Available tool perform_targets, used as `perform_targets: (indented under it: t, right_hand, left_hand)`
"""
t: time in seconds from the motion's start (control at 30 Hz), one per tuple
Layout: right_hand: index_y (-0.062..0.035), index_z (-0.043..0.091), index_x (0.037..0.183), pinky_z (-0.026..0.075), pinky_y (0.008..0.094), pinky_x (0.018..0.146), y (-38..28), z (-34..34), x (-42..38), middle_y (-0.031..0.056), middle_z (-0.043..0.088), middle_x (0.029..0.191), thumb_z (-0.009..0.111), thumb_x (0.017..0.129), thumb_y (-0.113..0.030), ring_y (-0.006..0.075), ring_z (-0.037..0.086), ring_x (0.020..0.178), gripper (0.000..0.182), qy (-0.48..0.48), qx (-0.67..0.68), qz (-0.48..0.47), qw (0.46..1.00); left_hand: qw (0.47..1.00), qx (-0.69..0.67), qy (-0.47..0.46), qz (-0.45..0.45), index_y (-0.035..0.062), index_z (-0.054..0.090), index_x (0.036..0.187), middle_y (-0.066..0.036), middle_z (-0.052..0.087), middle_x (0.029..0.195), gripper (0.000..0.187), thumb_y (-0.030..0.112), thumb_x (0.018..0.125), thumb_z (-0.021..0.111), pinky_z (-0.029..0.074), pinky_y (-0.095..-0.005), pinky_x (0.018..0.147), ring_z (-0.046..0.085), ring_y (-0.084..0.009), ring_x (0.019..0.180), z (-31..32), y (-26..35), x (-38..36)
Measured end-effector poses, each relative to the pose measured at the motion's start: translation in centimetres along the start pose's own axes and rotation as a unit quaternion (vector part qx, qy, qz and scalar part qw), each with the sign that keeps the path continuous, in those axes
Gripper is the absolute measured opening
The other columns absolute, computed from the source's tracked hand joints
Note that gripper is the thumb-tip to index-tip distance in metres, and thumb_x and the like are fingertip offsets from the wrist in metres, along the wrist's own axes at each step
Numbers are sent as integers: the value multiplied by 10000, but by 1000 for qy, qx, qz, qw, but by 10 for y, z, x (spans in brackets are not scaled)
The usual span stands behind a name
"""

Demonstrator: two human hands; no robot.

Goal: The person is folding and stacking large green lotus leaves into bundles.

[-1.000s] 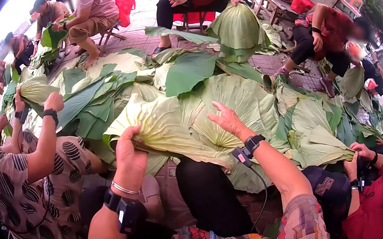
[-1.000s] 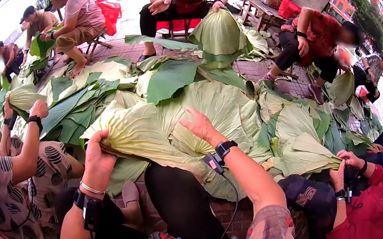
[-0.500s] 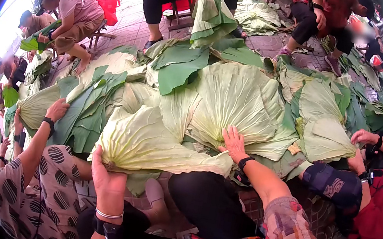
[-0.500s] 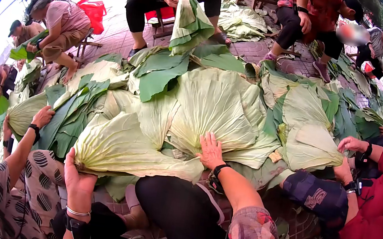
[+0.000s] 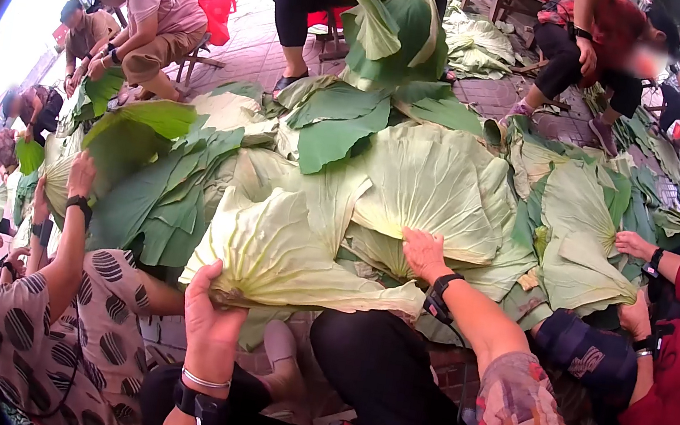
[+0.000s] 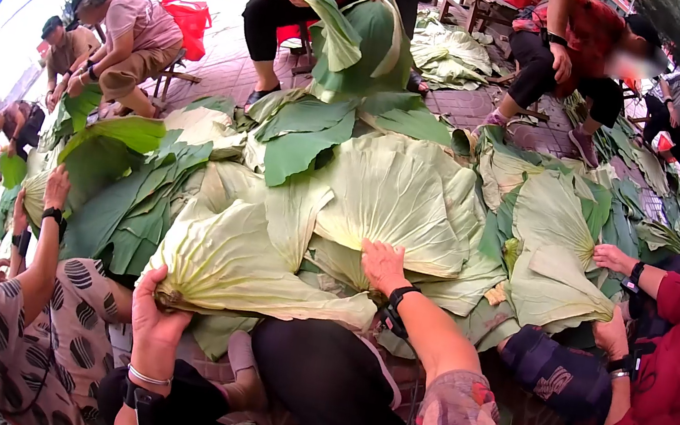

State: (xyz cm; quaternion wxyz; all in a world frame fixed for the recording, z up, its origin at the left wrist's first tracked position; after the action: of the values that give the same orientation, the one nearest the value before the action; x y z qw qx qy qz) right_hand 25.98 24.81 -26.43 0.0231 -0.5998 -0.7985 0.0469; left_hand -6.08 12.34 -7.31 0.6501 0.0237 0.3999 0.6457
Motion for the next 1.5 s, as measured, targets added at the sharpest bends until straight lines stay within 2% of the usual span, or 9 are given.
perform_targets:
  t: [0.07, 0.17, 0.37, 0.6, 0.67, 0.87, 1.13, 1.3, 1.5]
  right_hand:
    - [-106, 525, 1074, 412, 440, 771, 25, -12, 14, 171, 587, 977, 441, 793, -264, 325, 541, 929, 334, 19, 258, 82, 963]
    - [-36, 581, 922, 443, 392, 728, 51, -72, 34, 228, 583, 832, 447, 794, -263, 372, 561, 809, 294, 144, 368, 73, 915]
    - [9, 572, 902, 440, 368, 702, 51, -189, 69, 220, 577, 797, 455, 815, -245, 343, 570, 782, 293, 171, 382, 27, 908]
    - [20, 540, 966, 432, 347, 640, -33, -350, 52, 199, 552, 714, 481, 849, -200, 301, 558, 680, 256, 320, 350, -111, 873]
    - [-5, 518, 1029, 443, 354, 584, -92, -386, 19, 189, 561, 698, 474, 860, -180, 307, 574, 646, 248, 274, 305, -137, 902]
    - [-6, 496, 1082, 472, 376, 609, -230, -307, -60, 151, 597, 819, 516, 817, -181, 303, 587, 727, 318, 159, 188, -354, 902]
    - [20, 484, 1079, 466, 374, 689, -232, -290, -59, 180, 582, 920, 543, 791, -126, 328, 568, 827, 328, 135, 226, -369, 891]
    - [6, 456, 1170, 453, 368, 795, -237, -277, -63, 192, 550, 1073, 488, 855, -225, 322, 550, 953, 392, 77, 235, -411, 877]
    - [9, 438, 1200, 441, 349, 831, -145, -227, -7, 209, 531, 1116, 503, 850, -325, 325, 552, 962, 488, 54, 398, -225, 887]
  left_hand:
    - [1000, -5, -2, -13, 20, 542, 1020, -82, 584, 1034, 280, 89, 750, 572, 399, -403, 906, 541, -241, 983, 5, -3, -2]
    - [1000, -10, -9, -10, 3, 537, 1004, -93, 581, 1016, 258, 54, 753, 570, 396, -400, 909, 538, -243, 973, 15, -5, -5]
    - [1000, -15, -18, 4, 12, 525, 1029, -86, 580, 1003, 269, 71, 771, 569, 426, -389, 867, 553, -241, 937, 15, -12, 8]
    - [999, -40, -22, 9, 16, 521, 1016, -92, 588, 934, 239, 76, 787, 550, 467, -390, 789, 580, -244, 855, 21, -23, 19]
    - [998, -55, -31, -5, 8, 520, 1000, -102, 587, 926, 227, 75, 785, 552, 472, -391, 775, 584, -247, 837, 26, -30, 23]
    - [990, -106, -90, 2, 11, 539, 949, -94, 593, 912, 185, 154, 834, 518, 466, -369, 755, 577, -238, 811, 44, -44, 25]
    - [980, -151, -125, 30, 88, 536, 1056, -43, 590, 1012, 315, 327, 850, 532, 428, -377, 830, 547, -221, 938, 67, -24, -5]
    - [998, -18, 25, 47, -30, 525, 936, -101, 579, 843, 261, 57, 723, 649, 492, -354, 618, 588, -218, 694, 22, -29, 16]
    - [999, -29, -11, 27, -3, 528, 1001, -102, 595, 914, 253, 70, 764, 582, 485, -387, 742, 588, -255, 823, 15, -10, 19]
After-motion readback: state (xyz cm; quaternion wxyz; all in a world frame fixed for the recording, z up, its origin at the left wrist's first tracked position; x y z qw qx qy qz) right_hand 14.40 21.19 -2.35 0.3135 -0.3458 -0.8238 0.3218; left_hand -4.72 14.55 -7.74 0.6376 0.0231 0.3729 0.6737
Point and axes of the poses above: each hand's wrist, its own x-axis towards the middle knuckle, its own z-axis out of the palm, y = z × x, the point moved 10 cm from there along x, towards the middle knuckle
